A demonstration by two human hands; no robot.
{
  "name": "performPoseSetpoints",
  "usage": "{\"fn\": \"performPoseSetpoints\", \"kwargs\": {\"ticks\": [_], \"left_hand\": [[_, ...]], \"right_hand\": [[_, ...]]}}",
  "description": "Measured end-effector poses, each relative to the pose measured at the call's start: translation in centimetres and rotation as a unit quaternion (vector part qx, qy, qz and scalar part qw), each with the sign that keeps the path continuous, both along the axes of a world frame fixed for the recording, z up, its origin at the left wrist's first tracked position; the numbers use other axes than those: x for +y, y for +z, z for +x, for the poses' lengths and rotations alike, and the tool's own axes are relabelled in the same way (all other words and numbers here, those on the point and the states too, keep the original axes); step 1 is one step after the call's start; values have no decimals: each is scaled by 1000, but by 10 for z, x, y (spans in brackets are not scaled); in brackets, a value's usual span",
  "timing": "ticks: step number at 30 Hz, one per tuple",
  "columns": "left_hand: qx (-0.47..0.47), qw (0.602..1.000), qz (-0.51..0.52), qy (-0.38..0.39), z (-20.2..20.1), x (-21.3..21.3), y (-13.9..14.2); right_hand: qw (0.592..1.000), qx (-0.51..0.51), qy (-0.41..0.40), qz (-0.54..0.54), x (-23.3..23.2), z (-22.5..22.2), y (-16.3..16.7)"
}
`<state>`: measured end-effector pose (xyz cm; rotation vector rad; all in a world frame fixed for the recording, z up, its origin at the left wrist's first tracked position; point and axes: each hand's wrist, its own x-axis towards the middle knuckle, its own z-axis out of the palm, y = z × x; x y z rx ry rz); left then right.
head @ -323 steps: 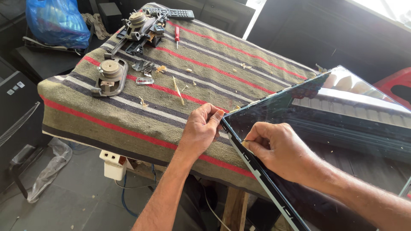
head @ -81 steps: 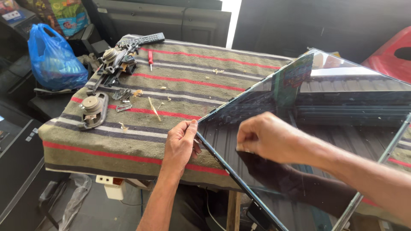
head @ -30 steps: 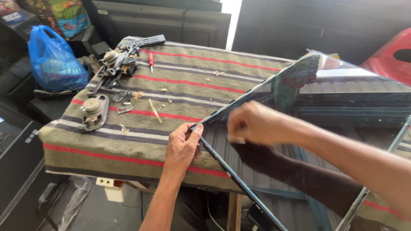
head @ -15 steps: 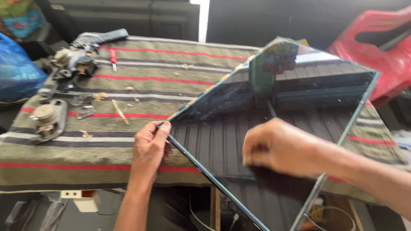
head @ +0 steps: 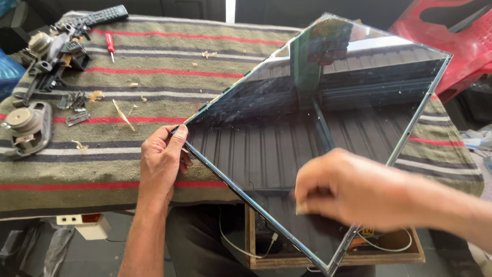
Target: The person scrapes dried adhesive residue off the edge of a flat TV screen panel with a razor blade, working along the frame edge section by section. They hold the panel steady with one hand while peeling off strips of residue, then rotate the panel to reach another edge and continue scraping.
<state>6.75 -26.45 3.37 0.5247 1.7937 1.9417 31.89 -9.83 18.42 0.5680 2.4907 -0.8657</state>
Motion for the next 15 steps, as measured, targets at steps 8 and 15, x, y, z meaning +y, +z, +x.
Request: {"fn": "performPoseSetpoints", "kwargs": {"ticks": [8, 15], "left_hand": [[-2, 1000, 12, -7, -2, -2, 2], [12, 1000, 14, -9, -2, -2, 1]], "right_hand": [[998, -41, 30, -40, -18, -2, 21], [979, -70, 165, -93, -12, 14, 21]]}}
